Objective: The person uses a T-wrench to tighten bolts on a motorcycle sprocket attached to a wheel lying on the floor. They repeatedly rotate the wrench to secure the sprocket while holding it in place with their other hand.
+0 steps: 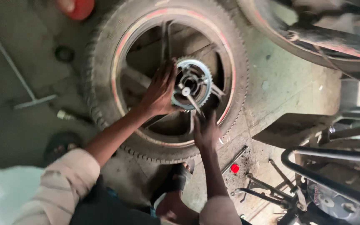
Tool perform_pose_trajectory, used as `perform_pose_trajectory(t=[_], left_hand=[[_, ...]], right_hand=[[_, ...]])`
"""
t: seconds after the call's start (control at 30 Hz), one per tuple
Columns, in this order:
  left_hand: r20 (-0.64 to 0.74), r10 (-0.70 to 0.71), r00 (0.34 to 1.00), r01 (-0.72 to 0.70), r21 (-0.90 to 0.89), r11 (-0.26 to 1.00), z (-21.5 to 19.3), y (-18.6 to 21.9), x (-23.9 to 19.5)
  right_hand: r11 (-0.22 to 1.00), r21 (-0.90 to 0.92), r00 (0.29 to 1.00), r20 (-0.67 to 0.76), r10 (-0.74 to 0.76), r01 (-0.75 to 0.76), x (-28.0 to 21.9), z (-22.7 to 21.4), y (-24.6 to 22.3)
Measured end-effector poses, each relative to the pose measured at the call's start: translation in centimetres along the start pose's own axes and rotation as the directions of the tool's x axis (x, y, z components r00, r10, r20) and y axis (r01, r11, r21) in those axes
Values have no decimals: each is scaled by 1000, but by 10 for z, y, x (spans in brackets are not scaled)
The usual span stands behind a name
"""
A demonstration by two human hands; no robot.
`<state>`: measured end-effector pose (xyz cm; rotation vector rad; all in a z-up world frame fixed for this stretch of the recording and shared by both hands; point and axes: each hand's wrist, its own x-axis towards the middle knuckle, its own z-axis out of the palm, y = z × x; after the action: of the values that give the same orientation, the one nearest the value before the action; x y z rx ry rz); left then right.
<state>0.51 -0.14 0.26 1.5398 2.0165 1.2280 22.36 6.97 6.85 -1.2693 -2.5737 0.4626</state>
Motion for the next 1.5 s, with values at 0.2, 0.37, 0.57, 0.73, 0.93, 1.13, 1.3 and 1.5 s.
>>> perform_pose_trajectory(t=[0.2, 0.37, 0.57, 0.73, 0.93, 1.13, 1.3, 1.5], left_hand=[[26, -27, 999, 26, 60, 998, 9, -8, -5], [3, -32, 999, 32, 63, 998, 13, -10, -5], [44, -61, 997, 56, 90, 994, 21, -10, -8], [66, -74, 995, 68, 77, 995, 24, -15, -7], [127, -113, 986, 102, 90, 991, 30, -16, -1], [114, -104, 988, 96, 72, 993, 27, -15, -3], [32, -54, 998, 52, 70, 996, 17, -17, -3], [59, -117, 991, 111, 91, 990, 1, -3, 0]], right_hand=[[982, -108, 960, 250, -125, 156, 76, 51, -44], [897, 20, 890, 114, -441, 442, 88, 20, -43], [989, 77, 925, 350, -145, 126, 108, -41, -19], [934, 90, 813, 469, -346, 346, 102, -35, -3], [885, -23, 764, 514, -389, 465, 104, -21, 4], [741, 17, 588, 596, -547, 671, 117, -20, 3], [731, -105, 642, 574, -509, 674, 113, -3, 0], [812, -77, 737, 476, -479, 578, 103, -6, 15]])
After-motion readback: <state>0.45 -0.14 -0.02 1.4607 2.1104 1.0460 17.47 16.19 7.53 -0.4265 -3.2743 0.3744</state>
